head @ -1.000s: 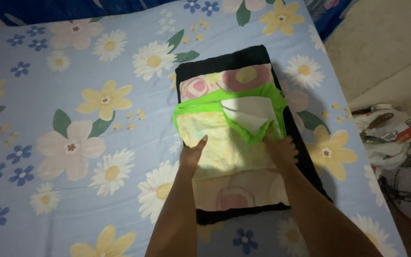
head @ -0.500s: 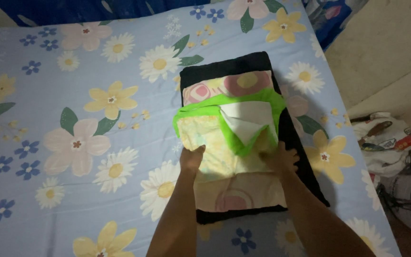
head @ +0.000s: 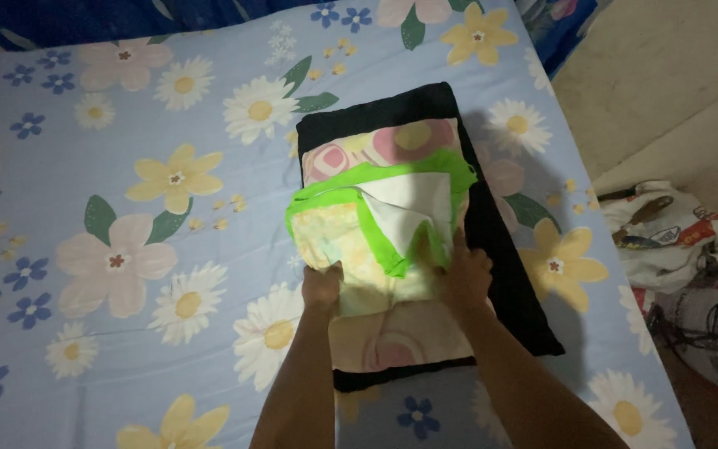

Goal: Folding and stacking various items of clothing on a bed and on the floor.

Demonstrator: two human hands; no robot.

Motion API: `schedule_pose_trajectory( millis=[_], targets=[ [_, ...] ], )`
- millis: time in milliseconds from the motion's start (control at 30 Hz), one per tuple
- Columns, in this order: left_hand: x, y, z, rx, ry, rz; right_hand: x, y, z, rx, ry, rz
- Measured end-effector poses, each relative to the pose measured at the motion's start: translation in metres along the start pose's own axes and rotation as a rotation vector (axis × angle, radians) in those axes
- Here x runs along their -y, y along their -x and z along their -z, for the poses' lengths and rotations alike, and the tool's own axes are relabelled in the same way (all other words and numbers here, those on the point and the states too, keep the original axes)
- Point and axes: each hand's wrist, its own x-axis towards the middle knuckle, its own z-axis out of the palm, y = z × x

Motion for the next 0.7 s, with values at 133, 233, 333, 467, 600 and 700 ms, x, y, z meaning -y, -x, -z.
schedule_pose_trajectory(
  millis=[133,233,333,467,600,700],
  targets=[
    [0.02,-0.015,-0.007,0.028,0.038,0.053,-0.006,0.0,0.007,0.076,-0.143,-0.169],
    [-0.003,0.003,0.0,-0.05,-0.065,0.011,-0.01,-0.004,0.005,0.112,-0.156,-0.235],
    [-0.023,0.017,0.015,0.056,0.033,0.044,-0.021,-0.023,-0.006,0.144,-0.208,-0.348],
    [-0.042,0.02,0.019,0.262,0.127,-0.093,-0.014,-0.036,0.002,0.139,-0.276,-0.248],
    [-0.083,0.052,0.036,0.256,0.353,0.005,0.025,-0.036,0.025,0.119,-0.374,-0.104],
    [-0.091,0.061,0.059,0.236,0.554,-0.033,0.062,-0.025,0.047,0.105,-0.441,0.014]
  ],
)
